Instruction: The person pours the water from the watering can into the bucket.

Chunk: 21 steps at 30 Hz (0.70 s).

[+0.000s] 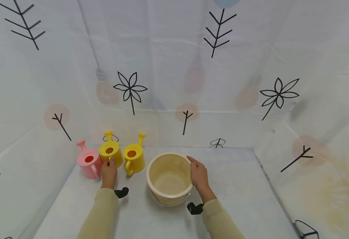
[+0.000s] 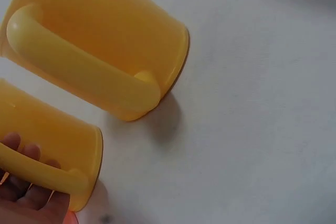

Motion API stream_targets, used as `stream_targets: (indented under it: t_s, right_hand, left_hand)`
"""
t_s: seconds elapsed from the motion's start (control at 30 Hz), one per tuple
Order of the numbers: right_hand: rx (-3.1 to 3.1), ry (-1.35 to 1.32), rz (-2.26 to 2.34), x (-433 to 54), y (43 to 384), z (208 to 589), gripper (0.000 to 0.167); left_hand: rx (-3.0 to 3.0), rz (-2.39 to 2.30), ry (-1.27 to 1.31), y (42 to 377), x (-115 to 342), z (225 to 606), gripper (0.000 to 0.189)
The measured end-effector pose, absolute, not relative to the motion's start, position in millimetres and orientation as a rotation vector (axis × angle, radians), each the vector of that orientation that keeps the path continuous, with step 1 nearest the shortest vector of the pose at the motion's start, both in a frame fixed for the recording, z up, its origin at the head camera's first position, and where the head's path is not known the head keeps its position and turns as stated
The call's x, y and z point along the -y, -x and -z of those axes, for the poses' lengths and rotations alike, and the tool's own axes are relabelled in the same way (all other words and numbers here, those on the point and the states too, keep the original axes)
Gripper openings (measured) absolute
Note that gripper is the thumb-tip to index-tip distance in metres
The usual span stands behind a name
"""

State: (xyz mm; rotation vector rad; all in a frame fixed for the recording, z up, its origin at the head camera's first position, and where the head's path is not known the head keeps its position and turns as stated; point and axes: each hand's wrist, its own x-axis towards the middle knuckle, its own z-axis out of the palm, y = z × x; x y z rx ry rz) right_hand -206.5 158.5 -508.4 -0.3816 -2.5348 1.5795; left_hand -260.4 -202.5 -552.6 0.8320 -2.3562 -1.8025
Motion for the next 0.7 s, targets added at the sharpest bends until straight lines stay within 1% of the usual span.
stream_targets:
  t_s: [0.1,0.27,0.37,0.47,0.6,0.7]
  right_hand:
    - [2.536,0.385,-1.584,-158.5,206.3,507.4,0.046]
    - [2.535,0.387,-1.581,-157.8,207.1,506.7,0.046]
    - [2.537,0.386,-1.583,-157.0,206.9,505.8,0.046]
    - [2.533,0.385,-1.594,-156.7,206.0,504.6,0.046]
    - [2.519,0.391,-1.622,-157.6,205.2,503.7,0.045]
    - [2.522,0.386,-1.620,-158.4,205.6,504.6,0.045]
  left_hand:
    - [2.358,1.824,-0.838,263.2,203.6,551.2,0.069]
    - [2.388,1.833,-0.861,266.8,206.1,550.5,0.060]
    - [2.408,1.841,-0.868,268.0,207.3,551.1,0.058]
    - [2.443,1.841,-0.846,268.7,208.3,552.2,0.062]
    - [2.514,1.806,-0.797,268.2,209.1,554.0,0.074]
    - [2.536,1.779,-0.779,266.2,208.7,554.5,0.079]
